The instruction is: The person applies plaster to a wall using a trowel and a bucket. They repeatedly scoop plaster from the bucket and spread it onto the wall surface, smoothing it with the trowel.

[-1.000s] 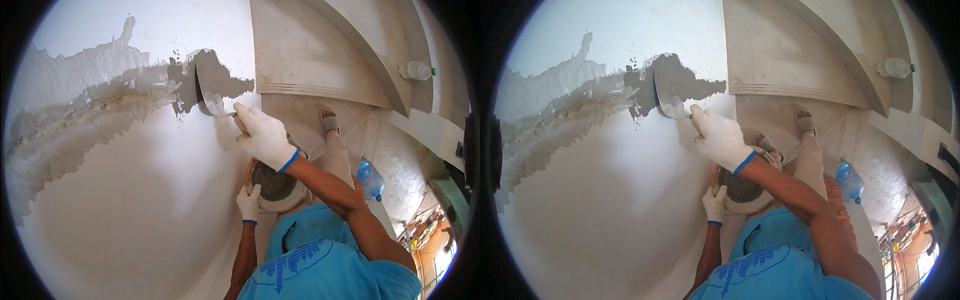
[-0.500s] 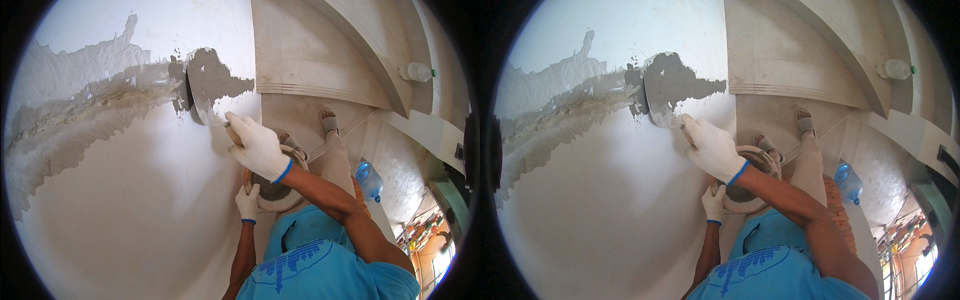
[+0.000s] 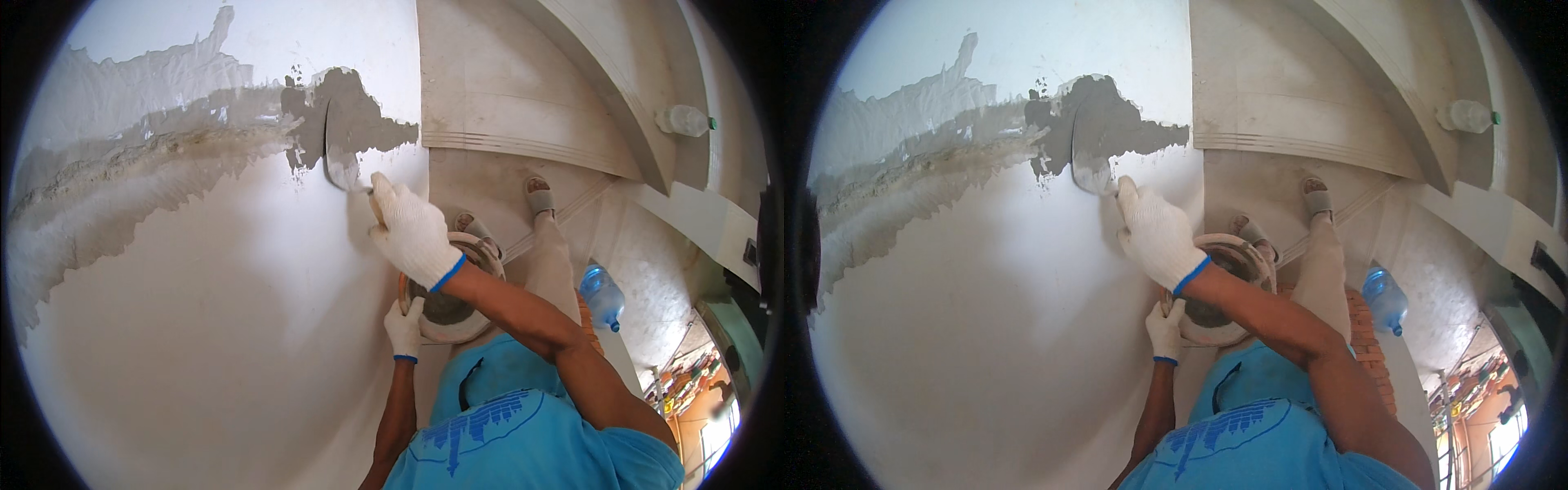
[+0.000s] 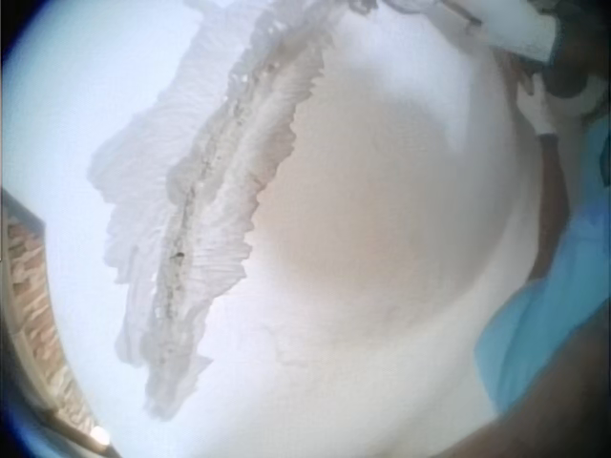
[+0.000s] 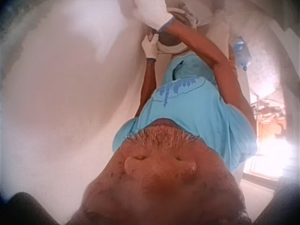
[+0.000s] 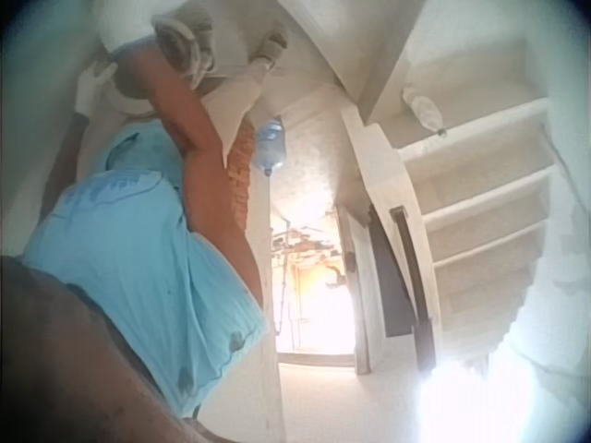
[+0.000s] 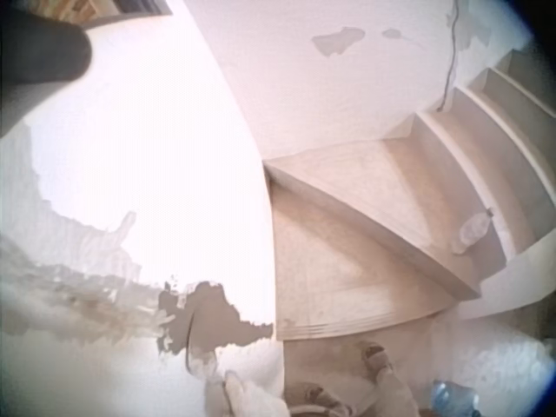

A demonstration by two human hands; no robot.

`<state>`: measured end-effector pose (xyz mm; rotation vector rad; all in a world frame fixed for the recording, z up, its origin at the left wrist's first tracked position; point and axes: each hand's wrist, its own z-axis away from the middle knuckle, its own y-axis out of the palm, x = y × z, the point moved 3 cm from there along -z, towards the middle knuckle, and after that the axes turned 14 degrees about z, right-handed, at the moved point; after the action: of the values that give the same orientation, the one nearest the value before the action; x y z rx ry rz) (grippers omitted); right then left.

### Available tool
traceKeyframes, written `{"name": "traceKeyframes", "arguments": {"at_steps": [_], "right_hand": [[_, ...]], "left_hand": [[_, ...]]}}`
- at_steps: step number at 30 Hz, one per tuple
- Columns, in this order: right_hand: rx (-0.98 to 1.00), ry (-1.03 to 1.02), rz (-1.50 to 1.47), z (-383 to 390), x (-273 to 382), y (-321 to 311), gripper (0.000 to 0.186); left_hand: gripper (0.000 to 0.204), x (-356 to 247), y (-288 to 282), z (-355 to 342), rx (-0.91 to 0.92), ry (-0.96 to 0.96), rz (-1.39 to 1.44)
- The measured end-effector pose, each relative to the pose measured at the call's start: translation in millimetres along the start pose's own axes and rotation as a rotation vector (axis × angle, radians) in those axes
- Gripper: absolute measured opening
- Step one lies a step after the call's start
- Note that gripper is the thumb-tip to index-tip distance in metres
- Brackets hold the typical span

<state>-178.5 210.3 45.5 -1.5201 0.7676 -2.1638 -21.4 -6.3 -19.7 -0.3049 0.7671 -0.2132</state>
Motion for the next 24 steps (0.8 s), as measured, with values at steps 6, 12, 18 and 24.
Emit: {"name": "traceKeyframes", "arguments": {"at_steps": [6, 12, 18, 24], "right_hand": [[-0.009, -0.055, 0.011, 22, -10, -23, 0.052], [-0.068, -0.018, -0.028, -13, -17, -16, 0.063], [-0.058, -0.106, -0.062, 20, 8, -15, 0.069], [-0.201, -0.112, -0.22, 34, -44, -9, 0.056]], "left_hand": [[0.029, 0, 4, 1, -0.001, 0.056, -0.056], [0.029, 2, 0, 1, 0.0, 0.006, -0.035], [0.028, 3, 3, 4, -0.002, 0.044, -0.025], [0.029, 5, 1, 5, 0.012, -0.017, -0.035]]}}
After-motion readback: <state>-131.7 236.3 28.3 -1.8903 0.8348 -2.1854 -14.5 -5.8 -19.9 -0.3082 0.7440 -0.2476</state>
